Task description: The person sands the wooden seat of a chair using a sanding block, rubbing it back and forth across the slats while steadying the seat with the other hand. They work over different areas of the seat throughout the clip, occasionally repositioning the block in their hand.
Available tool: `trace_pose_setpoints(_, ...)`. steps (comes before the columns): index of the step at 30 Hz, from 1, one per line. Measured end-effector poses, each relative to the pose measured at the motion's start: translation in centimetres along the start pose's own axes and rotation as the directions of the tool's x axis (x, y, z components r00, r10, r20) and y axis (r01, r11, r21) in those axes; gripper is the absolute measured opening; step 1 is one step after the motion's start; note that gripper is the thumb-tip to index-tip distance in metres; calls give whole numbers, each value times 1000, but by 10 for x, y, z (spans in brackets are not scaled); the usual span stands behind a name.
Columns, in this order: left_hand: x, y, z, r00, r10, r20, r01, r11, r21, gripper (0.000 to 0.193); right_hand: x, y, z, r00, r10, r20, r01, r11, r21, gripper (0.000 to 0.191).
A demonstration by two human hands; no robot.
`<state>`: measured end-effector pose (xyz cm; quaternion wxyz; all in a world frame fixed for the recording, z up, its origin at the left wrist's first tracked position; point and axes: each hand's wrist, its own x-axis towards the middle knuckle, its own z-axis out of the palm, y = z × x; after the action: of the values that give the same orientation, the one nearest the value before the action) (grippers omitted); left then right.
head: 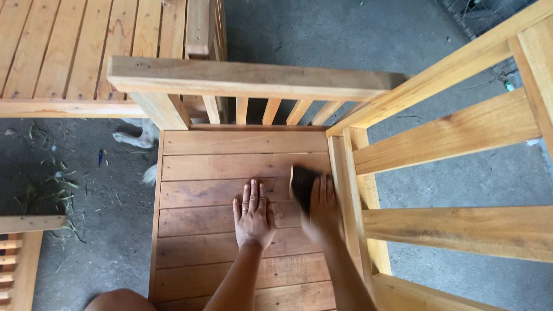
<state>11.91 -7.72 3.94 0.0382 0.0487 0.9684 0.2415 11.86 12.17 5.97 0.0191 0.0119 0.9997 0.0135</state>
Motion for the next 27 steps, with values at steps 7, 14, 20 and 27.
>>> trace_pose_setpoints(7, 2, 1, 6, 1000, -14, -14, 14, 1000, 4, 68, 36, 3, 23, 984, -12, -179, 44, 984, 175, 85)
trace_pose_setpoints(14, 1, 0, 3, 1000, -2, -26, 1, 1000, -22, 68, -17, -7, 1, 985, -26, -171, 59, 980, 189, 88)
trace_pose_setpoints(20, 5, 0, 1, 1000, -15, 2, 15, 1000, -7, 68, 29, -1, 15, 991, 9, -133, 15, 984, 176, 90)
trace_pose_setpoints(27, 1, -5, 1, 1000, 6, 4, -6, 1000, -11, 70, -1, 1, 5, 998, 49, -28, -43, 982, 182, 92)
